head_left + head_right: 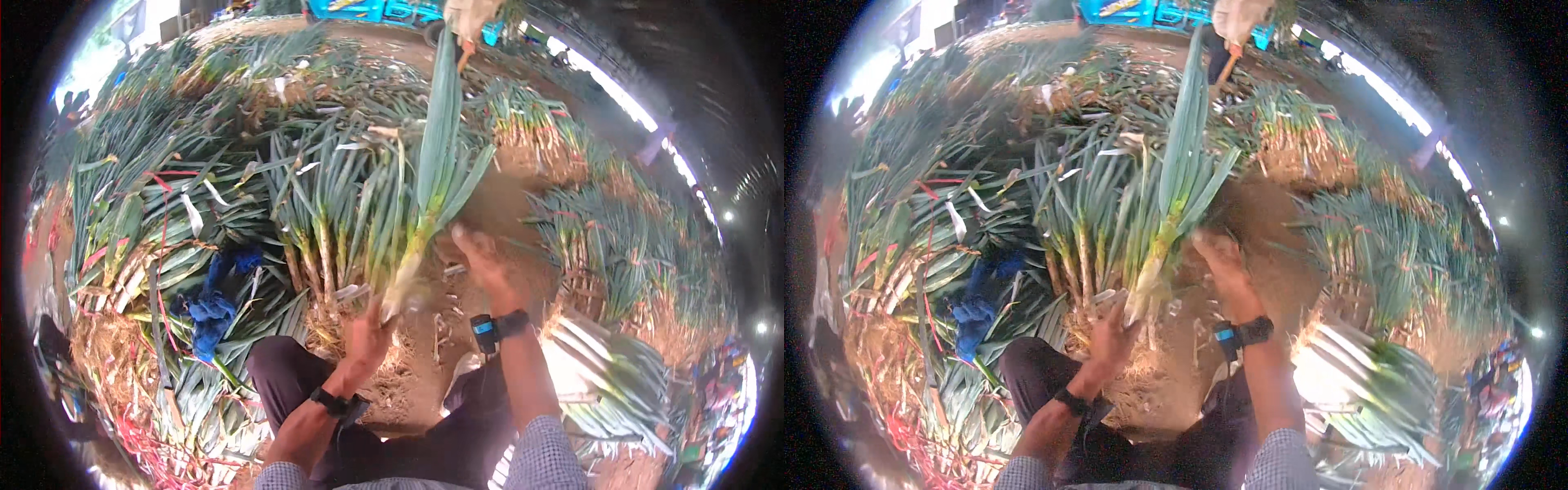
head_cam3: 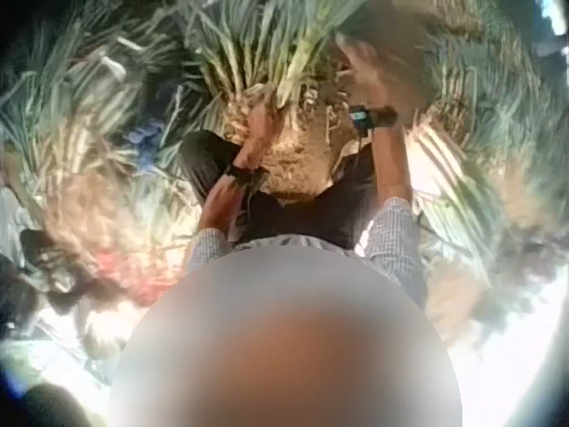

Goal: The person sorts and cleans leeks by hand, stripping away outer leaves and roots, and then arranges the cleaned stalks into neat bundles.

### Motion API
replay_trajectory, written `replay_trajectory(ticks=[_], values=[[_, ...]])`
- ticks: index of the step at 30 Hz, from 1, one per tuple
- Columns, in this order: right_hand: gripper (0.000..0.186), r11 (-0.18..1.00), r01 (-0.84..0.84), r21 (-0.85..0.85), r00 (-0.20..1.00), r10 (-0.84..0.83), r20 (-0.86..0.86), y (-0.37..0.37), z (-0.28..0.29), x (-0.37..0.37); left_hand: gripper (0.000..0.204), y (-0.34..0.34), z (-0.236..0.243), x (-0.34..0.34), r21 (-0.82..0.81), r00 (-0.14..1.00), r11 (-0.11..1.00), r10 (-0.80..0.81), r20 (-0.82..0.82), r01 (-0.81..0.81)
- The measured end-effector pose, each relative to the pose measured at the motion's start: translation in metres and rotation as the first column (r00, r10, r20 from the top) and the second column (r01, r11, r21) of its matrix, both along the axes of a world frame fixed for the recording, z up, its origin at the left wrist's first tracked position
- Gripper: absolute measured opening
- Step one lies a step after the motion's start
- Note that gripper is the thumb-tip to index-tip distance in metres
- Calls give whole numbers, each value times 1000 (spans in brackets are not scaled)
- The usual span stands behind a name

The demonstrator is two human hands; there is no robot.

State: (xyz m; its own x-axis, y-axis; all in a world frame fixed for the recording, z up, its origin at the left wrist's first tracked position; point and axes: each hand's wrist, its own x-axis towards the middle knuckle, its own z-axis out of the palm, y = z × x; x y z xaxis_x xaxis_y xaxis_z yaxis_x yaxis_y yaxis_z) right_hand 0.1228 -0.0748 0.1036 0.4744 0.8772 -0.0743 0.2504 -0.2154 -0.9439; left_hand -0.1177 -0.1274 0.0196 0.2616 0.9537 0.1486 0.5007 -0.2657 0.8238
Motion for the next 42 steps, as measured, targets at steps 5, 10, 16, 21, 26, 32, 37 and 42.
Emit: replay_trajectory(ticks=[5,10,16,21,26,32,37,42], values=[[50,924,-138,356,939,9,343,-11,-55,57,58,-9,-2,39,-23,977,978,-206,55,207],[61,936,-155,317,987,130,96,-29,-64,86,44,19,22,92,-180,689,799,-351,634,573],[48,920,-159,357,885,-28,465,-43,-43,98,36,25,-4,143,-575,659,719,217,720,391],[44,849,361,386,810,-81,-581,-52,-5,123,34,52,-43,141,-793,902,499,46,429,351],[36,797,405,448,677,68,-733,-57,3,127,37,56,-18,169,-303,784,823,-248,569,480],[35,797,376,473,661,127,-740,-60,0,114,40,49,71,232,-344,809,779,-330,486,524],[41,901,189,391,758,120,-642,-66,13,109,36,64,30,229,-475,650,772,109,752,421],[43,808,258,529,645,263,-718,-66,10,112,33,72,13,209,-520,414,556,315,854,649]])
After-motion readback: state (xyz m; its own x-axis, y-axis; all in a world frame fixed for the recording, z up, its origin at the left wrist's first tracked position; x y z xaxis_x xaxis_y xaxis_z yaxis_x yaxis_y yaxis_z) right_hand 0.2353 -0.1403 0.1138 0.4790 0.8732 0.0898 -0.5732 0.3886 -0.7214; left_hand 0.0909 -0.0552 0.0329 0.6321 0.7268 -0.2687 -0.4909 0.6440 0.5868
